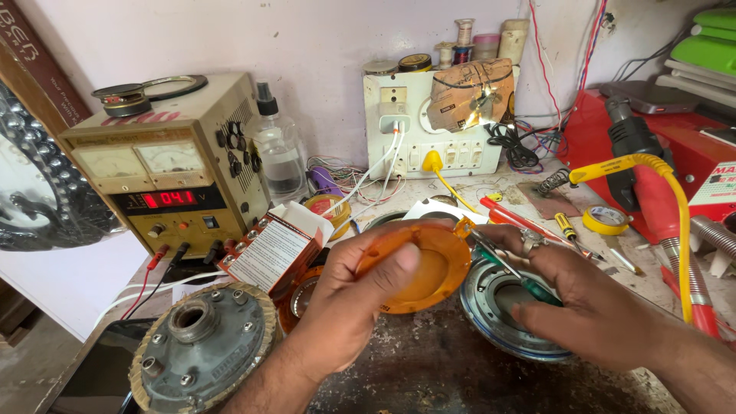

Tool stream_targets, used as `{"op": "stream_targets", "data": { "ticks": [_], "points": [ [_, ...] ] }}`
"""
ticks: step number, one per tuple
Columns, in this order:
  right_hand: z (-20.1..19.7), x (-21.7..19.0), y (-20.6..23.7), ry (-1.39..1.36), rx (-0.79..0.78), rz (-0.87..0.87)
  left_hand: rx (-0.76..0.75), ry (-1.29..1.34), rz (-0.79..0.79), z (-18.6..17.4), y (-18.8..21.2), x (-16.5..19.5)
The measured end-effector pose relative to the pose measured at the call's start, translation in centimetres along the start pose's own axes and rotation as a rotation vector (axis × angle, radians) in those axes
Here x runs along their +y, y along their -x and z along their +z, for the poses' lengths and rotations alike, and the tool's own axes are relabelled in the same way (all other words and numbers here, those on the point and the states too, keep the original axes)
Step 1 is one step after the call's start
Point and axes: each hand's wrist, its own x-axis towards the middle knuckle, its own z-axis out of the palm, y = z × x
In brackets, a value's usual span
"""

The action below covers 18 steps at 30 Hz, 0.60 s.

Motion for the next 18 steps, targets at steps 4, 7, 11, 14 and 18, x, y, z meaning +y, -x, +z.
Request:
{"op": "stream_targets", "data": {
  "ticks": [4,7,11,14,18],
  "points": [
    [-0.1,-1.8,-0.4,0.136,0.045,-0.238,-0.124,-0.498,0.255,1.5,0.7,2.0],
    [-0.2,-1.6,-0.5,0.266,0.027,0.135,-0.112,-1.049,0.499,2.4,1.1,2.9],
    [-0.1,-0.3,-0.3,0.189,-0.012,0.104,-0.032,-1.370,0.664,2.8,0.7,2.7],
    [0.0,0.4,-0.1,0.087,0.001,0.157,-0.018,-1.590,0.792,2.3,0.9,2.5],
    [-0.1,0.4,0.0,-0.003,-0.001,0.158,-0.004,-1.786,0.955,2.0,1.0,2.3]
  ]
}}
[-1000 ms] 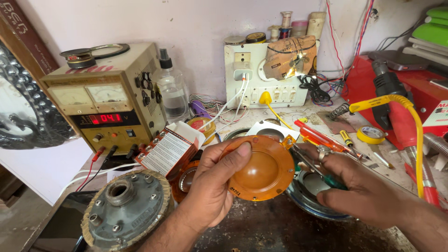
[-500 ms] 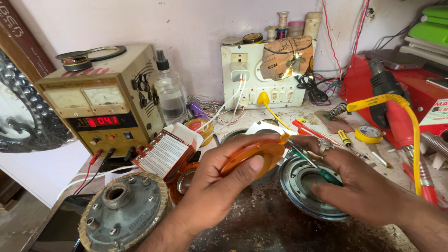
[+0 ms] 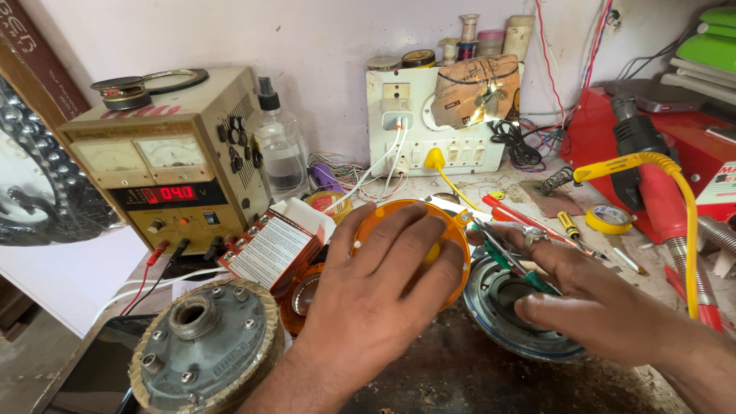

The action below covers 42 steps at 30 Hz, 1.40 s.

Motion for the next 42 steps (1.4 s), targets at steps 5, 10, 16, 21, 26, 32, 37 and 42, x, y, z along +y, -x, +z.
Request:
{"op": "stream_targets", "data": {
  "ticks": [5,10,16,21,26,32,37,42],
  "points": [
    [0.2,-0.7,-0.1,-0.076,-0.032,0.162,-0.026,-0.131,0.034,-0.3,-0.2,0.3],
    [0.6,-1.0,0.1,-0.297,-0.077,0.072,-0.016,-0.149,0.067,-0.7,-0.3,0.6],
    [0.6,-0.7,0.3,-0.389,-0.080,0.146,-0.029,-0.184,0.094,-0.5,-0.4,0.8],
    [0.5,-0.6,0.3,-0.293,-0.027,0.155,-0.047,-0.232,0.120,-0.5,-0.3,0.9],
    [0.7,-0.7,0.2,-0.394,-0.033,0.126,-0.064,-0.221,0.122,-0.8,-0.5,0.9],
    [0.3,-0.9,0.0,-0.285,0.087,0.026,0.081,0.193,-0.115,-0.9,-1.1,0.7],
    [0.3,-1.3,0.0,0.057,0.134,-0.107,0.217,1.041,-0.690,0.6,-1.1,1.3],
    [0.9,-2.7,0.1,0.233,0.143,-0.084,0.188,1.508,-1.087,2.1,-0.5,-0.2]
  ]
}}
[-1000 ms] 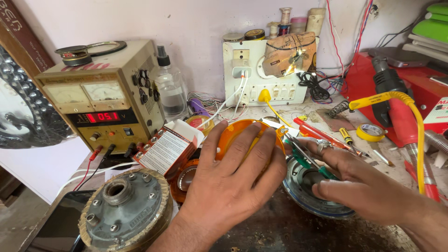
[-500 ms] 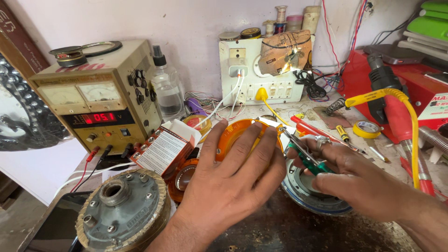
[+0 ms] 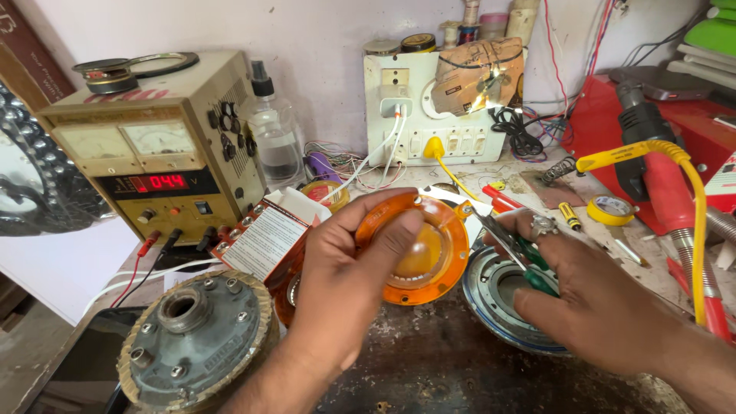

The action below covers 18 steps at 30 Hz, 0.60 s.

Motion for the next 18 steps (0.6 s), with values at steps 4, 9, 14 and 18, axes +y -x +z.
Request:
{"op": "stream_targets", "data": {
  "ticks": [4,9,14,18],
  "points": [
    [-0.3,-1.8,-0.3,0.065,-0.031,0.057,-0.088,0.136,-0.149,-1.3,-0.3,0.2],
    [-0.5,-3.2,-0.6,0.192,-0.225,0.481,-0.054,0.013,-0.210,-0.7,-0.1,0.2],
    [-0.2,-1.9,-0.3,-0.024,-0.139,0.087,-0.062,0.007,-0.207,-0.7,0.0,0.4],
    [-0.2,0.3,0.1,-0.003,-0.184,0.263,-0.046,0.016,-0.234,-0.7,0.1,0.7]
  ]
}}
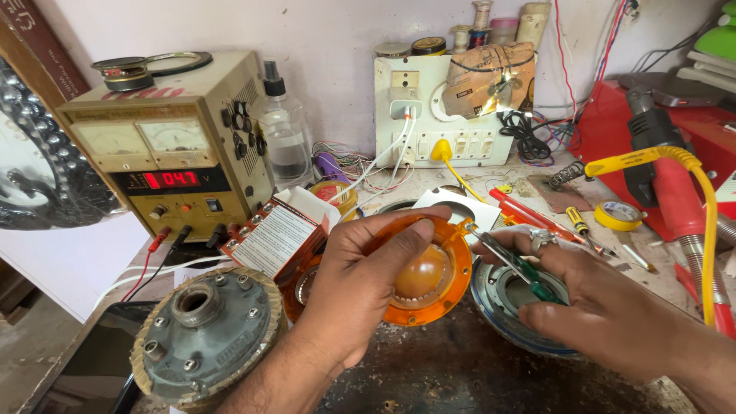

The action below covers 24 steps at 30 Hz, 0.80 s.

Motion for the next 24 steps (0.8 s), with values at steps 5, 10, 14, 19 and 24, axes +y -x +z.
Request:
{"op": "stream_targets", "data": {
  "ticks": [5,10,14,19,24],
  "points": [
    [0.2,1.4,-0.2,0.019,0.068,-0.132,0.001,-0.032,0.000,0.2,0.0,0.2],
    [0.6,0.2,-0.2,-0.104,0.070,-0.208,0.028,-0.041,-0.013,0.0,0.0,0.2],
    [0.6,-1.4,-0.2,0.018,0.053,0.108,0.039,-0.008,-0.042,0.0,-0.1,0.0],
    [1.4,-2.8,-0.4,0.305,0.157,0.046,0.088,-0.014,-0.037,0.3,-0.1,-0.4],
    [2.2,-3.8,-0.6,0.568,0.206,0.175,0.123,-0.025,-0.033,0.4,-0.2,-0.8]
  ]
}}
